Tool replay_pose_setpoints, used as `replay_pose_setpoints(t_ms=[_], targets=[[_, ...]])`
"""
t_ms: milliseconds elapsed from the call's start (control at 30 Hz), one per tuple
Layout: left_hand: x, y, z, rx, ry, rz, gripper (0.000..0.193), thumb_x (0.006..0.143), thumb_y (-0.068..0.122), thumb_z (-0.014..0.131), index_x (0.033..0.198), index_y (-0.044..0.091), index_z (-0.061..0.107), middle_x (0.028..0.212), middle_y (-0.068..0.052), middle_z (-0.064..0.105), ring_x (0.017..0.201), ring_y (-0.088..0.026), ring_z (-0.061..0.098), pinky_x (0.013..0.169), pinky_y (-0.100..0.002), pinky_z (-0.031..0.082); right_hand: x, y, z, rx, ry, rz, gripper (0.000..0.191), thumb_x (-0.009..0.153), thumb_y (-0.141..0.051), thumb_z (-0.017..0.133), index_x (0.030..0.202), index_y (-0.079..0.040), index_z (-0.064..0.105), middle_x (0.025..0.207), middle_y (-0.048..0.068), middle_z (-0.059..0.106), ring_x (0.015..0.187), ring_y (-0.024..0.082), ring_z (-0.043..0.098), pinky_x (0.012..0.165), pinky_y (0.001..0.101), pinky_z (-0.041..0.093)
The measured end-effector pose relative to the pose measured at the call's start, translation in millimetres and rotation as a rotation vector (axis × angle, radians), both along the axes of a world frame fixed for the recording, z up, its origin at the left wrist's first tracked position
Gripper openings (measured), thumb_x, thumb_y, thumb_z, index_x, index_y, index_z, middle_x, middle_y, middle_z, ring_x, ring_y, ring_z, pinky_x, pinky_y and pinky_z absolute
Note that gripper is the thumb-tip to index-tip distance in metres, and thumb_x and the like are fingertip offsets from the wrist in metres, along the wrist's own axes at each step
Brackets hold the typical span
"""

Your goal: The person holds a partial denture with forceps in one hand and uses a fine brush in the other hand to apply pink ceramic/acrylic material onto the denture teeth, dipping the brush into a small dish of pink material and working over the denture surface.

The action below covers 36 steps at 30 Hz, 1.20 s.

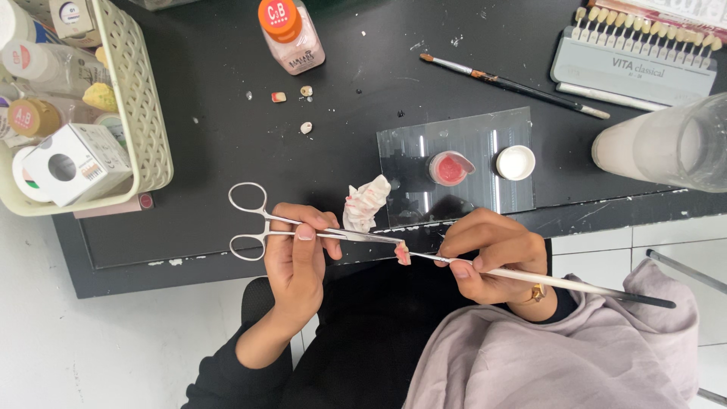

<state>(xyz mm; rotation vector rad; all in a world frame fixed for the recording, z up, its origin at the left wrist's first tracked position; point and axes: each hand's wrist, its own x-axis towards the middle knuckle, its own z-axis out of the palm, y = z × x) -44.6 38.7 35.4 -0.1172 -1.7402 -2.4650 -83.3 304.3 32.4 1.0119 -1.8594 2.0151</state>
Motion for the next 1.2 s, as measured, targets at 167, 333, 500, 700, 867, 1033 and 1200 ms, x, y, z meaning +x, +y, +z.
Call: replay_pose_setpoints(t_ms=[167,333,500,700,867,1033,1200], targets=[[0.1,0.1,-0.1,0.005,0.000,-0.004,0.016,0.117,0.017,0.044,0.114,0.004,0.053,0.103,-0.006,0.058,0.075,-0.012,0.056,0.093,-0.035,0.050,0.3,0.2,1.6,-0.024,-0.012,-0.013,0.026,0.093,-0.002,0.069,0.099,-0.011,0.044,0.085,0.014,0.072,0.077,0.019,0.071,0.062,0.0280,0.060],[0.5,0.4,0.0,0.002,-0.009,0.002,0.017,0.116,0.017,0.044,0.115,0.004,0.053,0.102,-0.006,0.058,0.075,-0.012,0.056,0.088,-0.034,0.050,0.7,-0.1,1.5,-0.020,-0.022,-0.012,0.027,0.093,-0.003,0.070,0.099,-0.011,0.044,0.086,0.013,0.073,0.078,0.019,0.072,0.063,0.0280,0.060],[0.5,0.1,0.5,0.009,-0.010,-0.002,0.016,0.116,0.017,0.045,0.114,0.004,0.053,0.102,-0.006,0.058,0.076,-0.012,0.055,0.084,-0.032,0.050,0.0,0.8,0.4,-0.005,-0.019,0.008,0.026,0.091,-0.002,0.070,0.098,-0.011,0.046,0.085,0.014,0.072,0.077,0.020,0.071,0.062,0.0285,0.059],[-0.5,0.7,0.9,0.014,-0.006,0.000,0.016,0.116,0.018,0.045,0.114,0.004,0.053,0.102,-0.006,0.058,0.075,-0.013,0.055,0.084,-0.032,0.050,-1.0,-0.2,0.2,-0.012,-0.009,0.013,0.027,0.091,-0.003,0.071,0.098,-0.011,0.046,0.084,0.014,0.072,0.077,0.019,0.071,0.060,0.0279,0.060],[-1.0,1.3,1.5,0.019,-0.006,0.005,0.016,0.116,0.017,0.045,0.113,0.004,0.053,0.102,-0.006,0.058,0.075,-0.012,0.055,0.085,-0.032,0.049,-1.2,-1.7,0.3,-0.040,-0.003,-0.020,0.028,0.095,-0.003,0.070,0.101,-0.010,0.043,0.086,0.013,0.072,0.079,0.018,0.071,0.062,0.0275,0.060],[-1.1,1.8,1.9,0.014,-0.005,0.010,0.016,0.116,0.017,0.045,0.113,0.004,0.054,0.102,-0.006,0.058,0.075,-0.012,0.055,0.085,-0.033,0.049,-0.4,0.0,-0.8,-0.002,-0.020,0.001,0.027,0.092,-0.003,0.070,0.098,-0.012,0.046,0.084,0.014,0.072,0.078,0.020,0.071,0.061,0.0285,0.058],[-1.5,1.1,2.3,-0.001,0.006,-0.003,0.016,0.117,0.018,0.045,0.114,0.004,0.053,0.102,-0.005,0.058,0.075,-0.012,0.055,0.087,-0.033,0.049,-0.8,0.2,-2.0,-0.005,-0.010,0.008,0.027,0.091,-0.003,0.070,0.098,-0.011,0.046,0.085,0.013,0.073,0.078,0.020,0.070,0.061,0.0279,0.059]])
